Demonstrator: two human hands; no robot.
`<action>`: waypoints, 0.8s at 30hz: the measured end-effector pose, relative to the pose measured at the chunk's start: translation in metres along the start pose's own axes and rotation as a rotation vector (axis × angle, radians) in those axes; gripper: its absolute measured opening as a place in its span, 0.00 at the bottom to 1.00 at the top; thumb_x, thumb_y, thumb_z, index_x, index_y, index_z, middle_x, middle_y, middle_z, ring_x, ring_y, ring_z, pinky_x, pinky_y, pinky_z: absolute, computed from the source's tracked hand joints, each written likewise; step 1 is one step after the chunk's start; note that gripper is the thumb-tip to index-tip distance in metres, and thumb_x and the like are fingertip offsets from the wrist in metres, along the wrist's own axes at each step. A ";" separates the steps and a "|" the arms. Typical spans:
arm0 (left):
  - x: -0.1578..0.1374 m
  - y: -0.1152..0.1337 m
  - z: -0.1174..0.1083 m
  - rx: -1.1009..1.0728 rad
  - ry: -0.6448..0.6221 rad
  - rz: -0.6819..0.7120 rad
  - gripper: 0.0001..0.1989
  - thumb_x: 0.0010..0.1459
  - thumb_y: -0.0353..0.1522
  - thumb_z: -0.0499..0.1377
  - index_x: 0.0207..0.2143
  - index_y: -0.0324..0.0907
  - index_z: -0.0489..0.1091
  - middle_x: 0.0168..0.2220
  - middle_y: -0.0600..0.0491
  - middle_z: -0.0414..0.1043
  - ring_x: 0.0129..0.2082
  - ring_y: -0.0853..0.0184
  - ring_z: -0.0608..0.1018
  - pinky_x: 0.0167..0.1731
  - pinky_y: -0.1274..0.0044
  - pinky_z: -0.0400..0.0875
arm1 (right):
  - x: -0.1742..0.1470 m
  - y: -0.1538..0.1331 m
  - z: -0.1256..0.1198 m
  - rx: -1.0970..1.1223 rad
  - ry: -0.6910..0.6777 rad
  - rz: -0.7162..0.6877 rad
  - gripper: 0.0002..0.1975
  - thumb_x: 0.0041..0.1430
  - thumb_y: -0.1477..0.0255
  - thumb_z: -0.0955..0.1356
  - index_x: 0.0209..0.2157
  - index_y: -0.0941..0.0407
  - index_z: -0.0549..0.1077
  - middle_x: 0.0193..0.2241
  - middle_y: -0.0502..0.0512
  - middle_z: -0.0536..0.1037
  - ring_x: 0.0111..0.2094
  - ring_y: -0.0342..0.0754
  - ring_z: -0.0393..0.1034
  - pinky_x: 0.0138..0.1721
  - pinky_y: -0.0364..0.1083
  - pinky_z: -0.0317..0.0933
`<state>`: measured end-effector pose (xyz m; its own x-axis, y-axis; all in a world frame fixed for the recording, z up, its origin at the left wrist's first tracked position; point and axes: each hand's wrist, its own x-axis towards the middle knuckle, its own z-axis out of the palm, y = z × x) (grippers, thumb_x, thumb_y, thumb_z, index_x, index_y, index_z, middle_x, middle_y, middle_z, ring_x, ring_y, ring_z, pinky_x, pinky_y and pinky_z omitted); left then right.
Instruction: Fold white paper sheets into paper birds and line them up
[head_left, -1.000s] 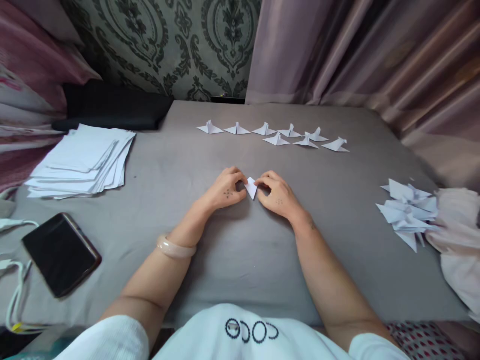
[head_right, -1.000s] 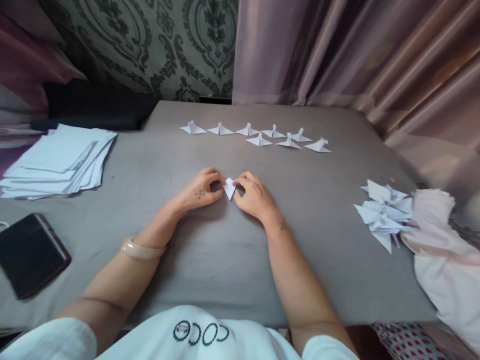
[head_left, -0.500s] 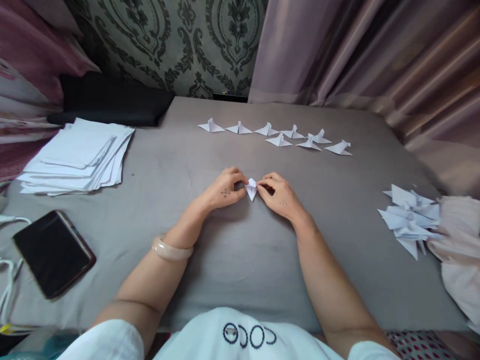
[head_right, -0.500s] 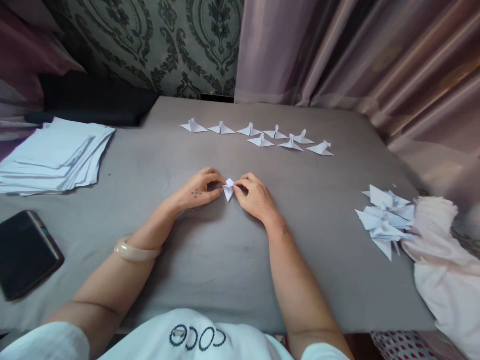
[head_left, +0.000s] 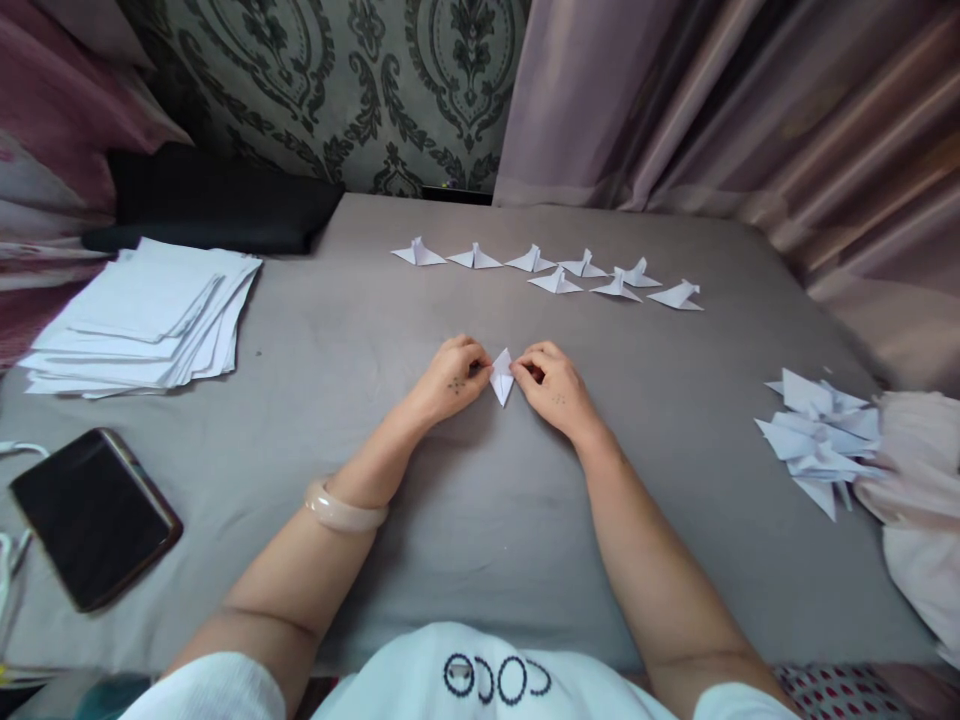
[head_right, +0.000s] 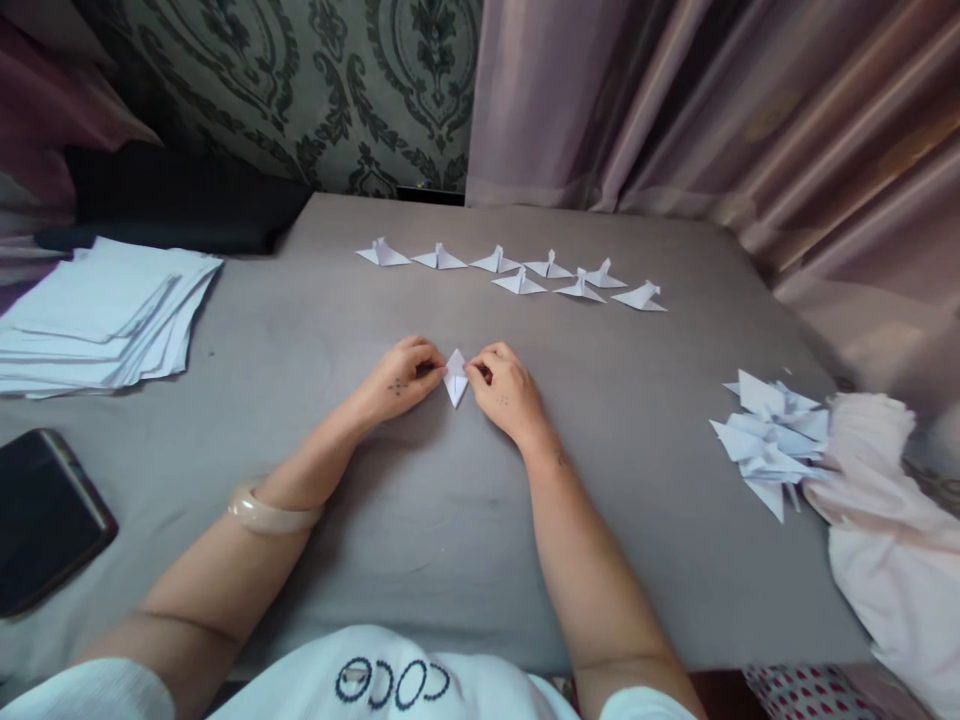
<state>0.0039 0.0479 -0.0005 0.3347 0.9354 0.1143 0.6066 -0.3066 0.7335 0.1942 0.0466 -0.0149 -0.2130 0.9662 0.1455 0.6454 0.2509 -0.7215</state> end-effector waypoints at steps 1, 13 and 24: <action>0.000 0.000 0.000 0.002 0.002 -0.002 0.05 0.56 0.28 0.55 0.29 0.39 0.70 0.32 0.50 0.66 0.35 0.64 0.70 0.39 0.73 0.64 | 0.000 0.000 0.000 0.000 0.000 0.003 0.09 0.59 0.67 0.66 0.30 0.55 0.75 0.38 0.54 0.73 0.28 0.42 0.67 0.37 0.46 0.62; 0.000 0.004 0.005 0.023 0.041 -0.059 0.06 0.57 0.30 0.56 0.27 0.39 0.68 0.33 0.48 0.67 0.36 0.62 0.70 0.40 0.71 0.65 | -0.001 -0.003 0.003 -0.085 0.012 0.012 0.09 0.60 0.66 0.65 0.30 0.54 0.73 0.39 0.54 0.73 0.29 0.43 0.67 0.36 0.46 0.61; 0.000 0.001 0.010 0.086 0.067 -0.063 0.04 0.56 0.29 0.58 0.28 0.39 0.68 0.38 0.46 0.67 0.41 0.61 0.69 0.44 0.68 0.65 | -0.002 -0.005 0.003 -0.118 0.024 0.019 0.07 0.60 0.67 0.66 0.30 0.55 0.73 0.38 0.53 0.73 0.30 0.43 0.68 0.36 0.45 0.60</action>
<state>0.0116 0.0461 -0.0065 0.2466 0.9621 0.1165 0.6853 -0.2581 0.6811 0.1887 0.0435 -0.0137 -0.1829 0.9716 0.1501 0.7311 0.2365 -0.6399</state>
